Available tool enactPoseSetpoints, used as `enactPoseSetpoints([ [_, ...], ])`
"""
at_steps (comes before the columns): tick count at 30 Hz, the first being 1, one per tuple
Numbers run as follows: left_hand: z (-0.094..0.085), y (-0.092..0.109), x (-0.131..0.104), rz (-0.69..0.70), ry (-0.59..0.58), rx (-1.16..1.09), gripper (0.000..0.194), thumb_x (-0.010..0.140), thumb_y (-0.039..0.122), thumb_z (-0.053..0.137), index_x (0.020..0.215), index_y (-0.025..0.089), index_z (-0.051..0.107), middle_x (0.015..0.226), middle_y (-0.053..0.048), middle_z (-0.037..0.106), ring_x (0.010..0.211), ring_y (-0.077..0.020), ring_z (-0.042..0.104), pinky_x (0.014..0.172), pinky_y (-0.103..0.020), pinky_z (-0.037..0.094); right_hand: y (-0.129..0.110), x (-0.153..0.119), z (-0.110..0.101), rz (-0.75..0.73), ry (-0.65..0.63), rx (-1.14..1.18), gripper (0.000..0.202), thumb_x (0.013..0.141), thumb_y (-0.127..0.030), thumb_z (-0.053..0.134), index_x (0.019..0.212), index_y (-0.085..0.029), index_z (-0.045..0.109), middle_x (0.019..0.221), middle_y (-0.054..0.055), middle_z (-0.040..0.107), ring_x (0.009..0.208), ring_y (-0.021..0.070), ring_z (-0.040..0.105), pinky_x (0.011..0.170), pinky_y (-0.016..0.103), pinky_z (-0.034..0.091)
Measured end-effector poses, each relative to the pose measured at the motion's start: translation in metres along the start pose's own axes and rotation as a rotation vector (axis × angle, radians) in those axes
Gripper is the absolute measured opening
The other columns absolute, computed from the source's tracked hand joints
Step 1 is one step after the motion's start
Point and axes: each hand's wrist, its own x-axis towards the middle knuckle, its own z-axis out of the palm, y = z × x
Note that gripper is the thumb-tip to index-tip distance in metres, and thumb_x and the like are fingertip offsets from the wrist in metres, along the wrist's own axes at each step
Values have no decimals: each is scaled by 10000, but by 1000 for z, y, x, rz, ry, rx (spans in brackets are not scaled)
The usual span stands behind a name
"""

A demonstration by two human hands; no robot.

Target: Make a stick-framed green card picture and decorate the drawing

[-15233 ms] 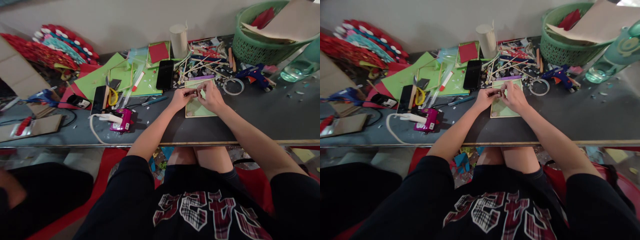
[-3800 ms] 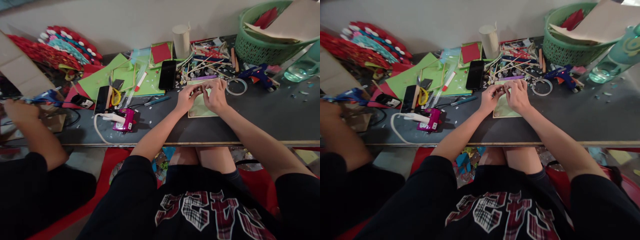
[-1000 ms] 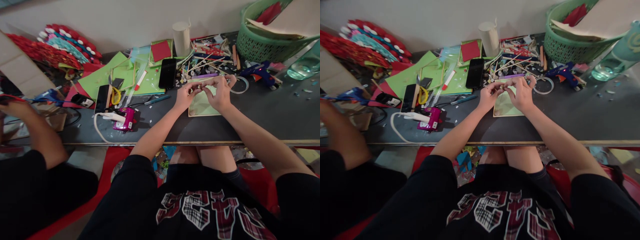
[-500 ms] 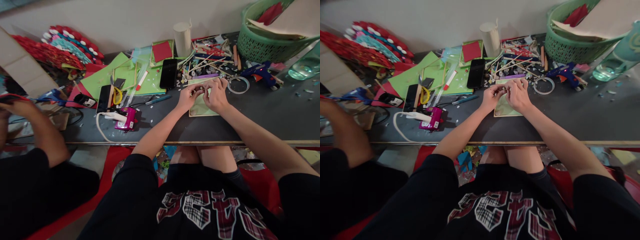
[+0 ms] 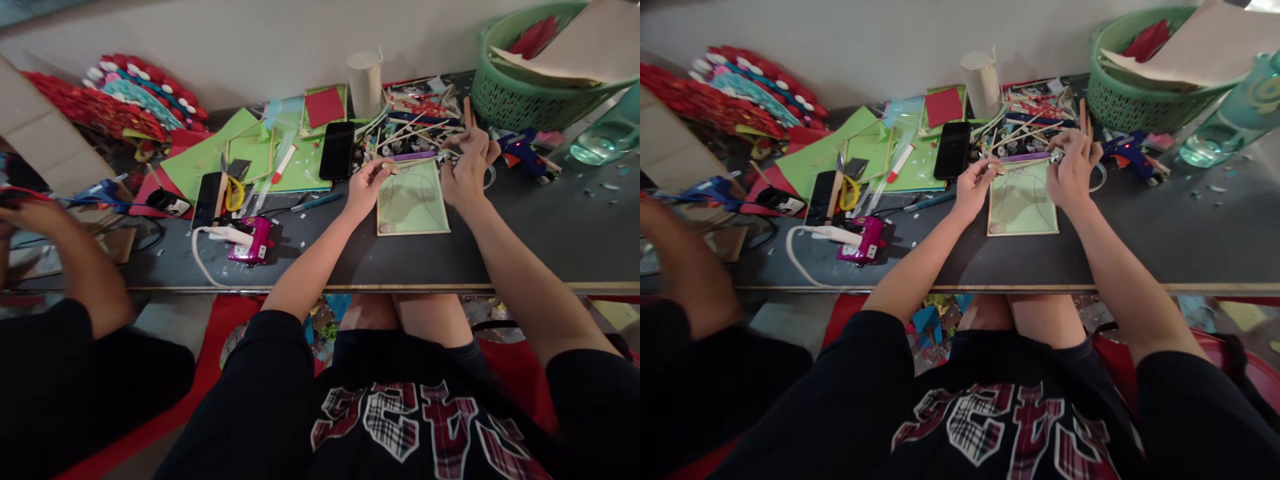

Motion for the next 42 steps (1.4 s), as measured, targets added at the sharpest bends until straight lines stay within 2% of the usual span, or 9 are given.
enactPoseSetpoints([
  [4,2,2,-1,-24,37,18,722,907,866,526,1188,235,736,1039,-78,792,855,-180,704,777,-288,530,4,2,2,74,-59,-39,400,951,-527,490,1226,-244,558,1282,174,653,1251,394,518,1083,671,298],
  [7,2,4,-2,9,1,32,708,918,846,533,1155,219,761,996,-77,792,784,-168,679,715,-276,508,-13,-4,5,9,-145,51,406,998,-611,434,1202,-298,595,1281,123,700,1229,354,546,1099,648,325],
  [10,4,4,-2,32,-80,41,719,909,846,550,1132,204,787,999,-87,802,726,-162,656,656,-276,475,-35,-12,7,-52,-217,124,500,977,-680,487,1240,-259,551,1220,135,741,1223,366,577,1108,666,339],
  [14,6,0,-2,45,-119,55,718,901,846,562,1121,204,797,1049,-100,809,804,-180,692,682,-282,478,-49,-17,7,-52,-259,154,471,982,-675,519,1203,-260,531,1158,128,773,1231,367,594,1133,659,340],
  [21,5,5,-4,56,-161,3,701,915,825,565,1120,189,775,1053,-115,807,944,-212,741,780,-291,532,-48,-17,8,-48,-261,148,361,1006,-567,555,1177,-249,546,1110,124,774,1177,356,641,1135,705,344],
  [26,10,5,-3,15,-181,-40,721,898,846,566,1113,183,748,1056,-111,796,955,-203,737,795,-290,533,-53,-20,11,-44,-237,141,336,1041,-550,473,1175,-254,561,1088,115,755,1128,319,659,1127,633,396],
  [33,2,-4,1,-24,-33,-43,714,907,865,523,1129,217,724,1007,-81,775,899,-186,704,792,-294,527,-20,-10,7,27,-102,88,446,1068,-610,316,1239,-262,537,1162,119,704,1133,312,647,1083,607,400],
  [38,-1,2,-1,60,-119,89,690,902,852,551,1077,223,773,963,-91,779,833,-207,696,733,-310,500,2,1,3,53,78,8,523,1026,-689,294,1150,-264,573,1246,201,692,1308,375,528,1055,625,330],
  [42,0,7,-3,112,-153,162,705,931,845,488,1085,220,777,1014,-112,789,926,-250,717,851,-352,539,0,0,0,81,-11,-80,556,969,-629,448,1389,-265,468,1326,171,695,1305,413,516,1070,691,283],
])
